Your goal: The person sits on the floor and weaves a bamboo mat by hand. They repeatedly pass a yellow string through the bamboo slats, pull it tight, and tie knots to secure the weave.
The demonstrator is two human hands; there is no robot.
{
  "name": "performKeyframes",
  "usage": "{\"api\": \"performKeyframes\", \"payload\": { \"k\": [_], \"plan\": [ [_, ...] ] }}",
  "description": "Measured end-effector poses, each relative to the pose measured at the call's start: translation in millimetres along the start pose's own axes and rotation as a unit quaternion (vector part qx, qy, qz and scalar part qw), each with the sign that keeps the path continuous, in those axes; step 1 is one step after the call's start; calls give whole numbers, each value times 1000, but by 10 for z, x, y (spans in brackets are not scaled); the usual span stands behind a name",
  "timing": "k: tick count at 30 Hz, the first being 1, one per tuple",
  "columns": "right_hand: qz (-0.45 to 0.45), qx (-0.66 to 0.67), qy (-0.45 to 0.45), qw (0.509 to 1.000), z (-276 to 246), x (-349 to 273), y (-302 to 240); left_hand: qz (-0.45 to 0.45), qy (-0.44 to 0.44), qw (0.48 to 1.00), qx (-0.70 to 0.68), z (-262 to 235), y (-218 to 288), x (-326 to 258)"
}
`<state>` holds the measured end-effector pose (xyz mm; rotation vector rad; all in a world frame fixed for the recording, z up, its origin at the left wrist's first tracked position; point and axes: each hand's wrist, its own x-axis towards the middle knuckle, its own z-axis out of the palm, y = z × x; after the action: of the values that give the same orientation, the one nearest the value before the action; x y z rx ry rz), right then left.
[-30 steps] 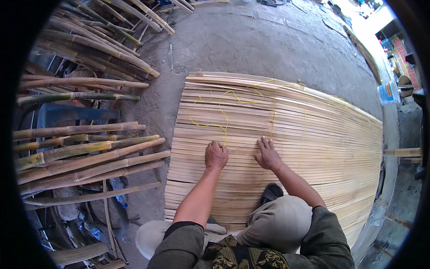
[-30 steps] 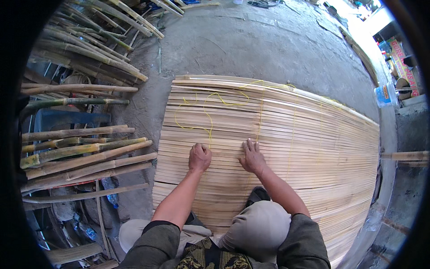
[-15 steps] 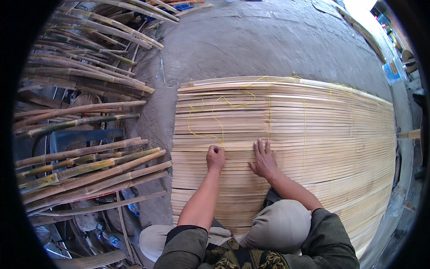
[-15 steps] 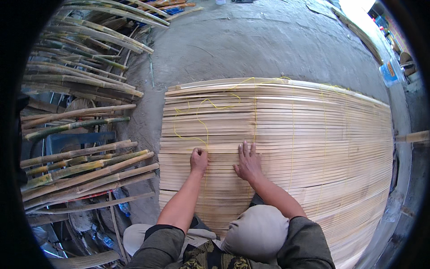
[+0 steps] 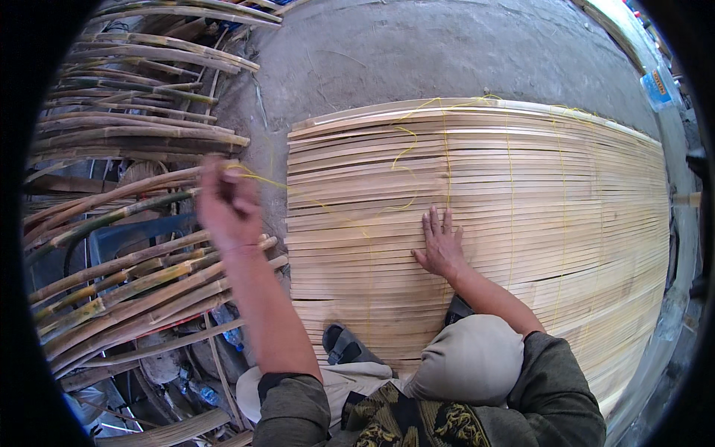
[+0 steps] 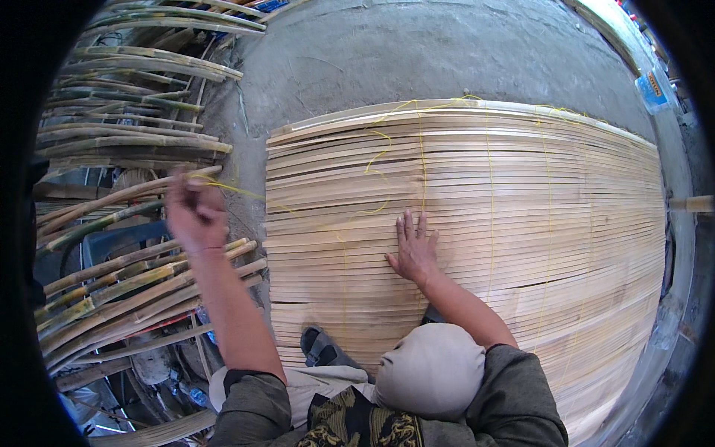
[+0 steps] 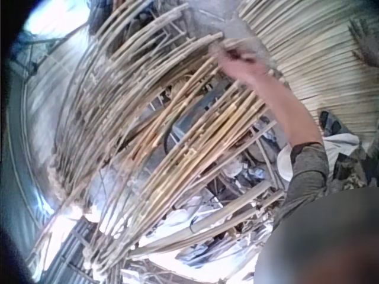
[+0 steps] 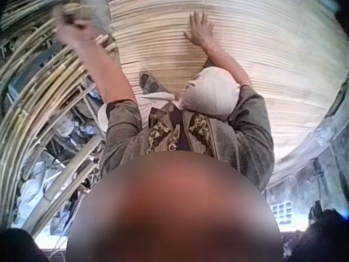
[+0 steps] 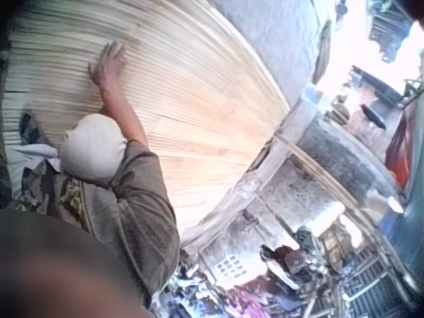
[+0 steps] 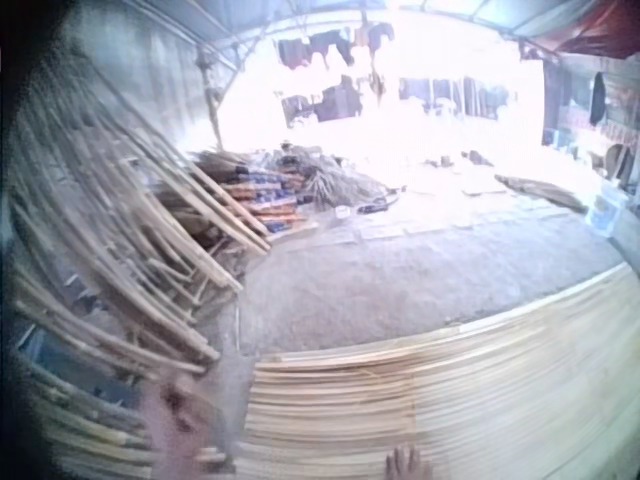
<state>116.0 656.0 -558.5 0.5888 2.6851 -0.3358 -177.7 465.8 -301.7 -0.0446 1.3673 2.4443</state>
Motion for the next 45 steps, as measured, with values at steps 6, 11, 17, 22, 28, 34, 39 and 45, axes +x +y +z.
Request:
{"api": "performKeyframes", "payload": {
  "k": [6,11,17,22,28,34,39,45],
  "plan": [
    [10,1,-15,1000,-7,10,-43,277,106,794,531,-347,50,137],
    [15,-14,-24,999,-14,26,-41,-7,78,682,727,-972,-1600,-208],
    [-4,-11,4,1000,10,4,-3,-208,25,658,724,-1174,-2777,-706],
    [-2,-19,14,1000,22,11,-26,-309,87,850,418,-1257,-2648,-619],
    [9,-20,-6,1000,16,5,-56,-325,-25,944,50,-1154,-2077,-181],
    [10,-12,-26,1000,-61,31,-70,-259,-94,624,732,-1145,-2412,-184],
    [8,-7,-23,1000,-64,2,-22,-338,-36,827,448,-1061,-2593,-400],
    [17,5,-26,1000,-42,48,-24,-178,-138,951,214,-269,-1188,-14]
  ]
}}
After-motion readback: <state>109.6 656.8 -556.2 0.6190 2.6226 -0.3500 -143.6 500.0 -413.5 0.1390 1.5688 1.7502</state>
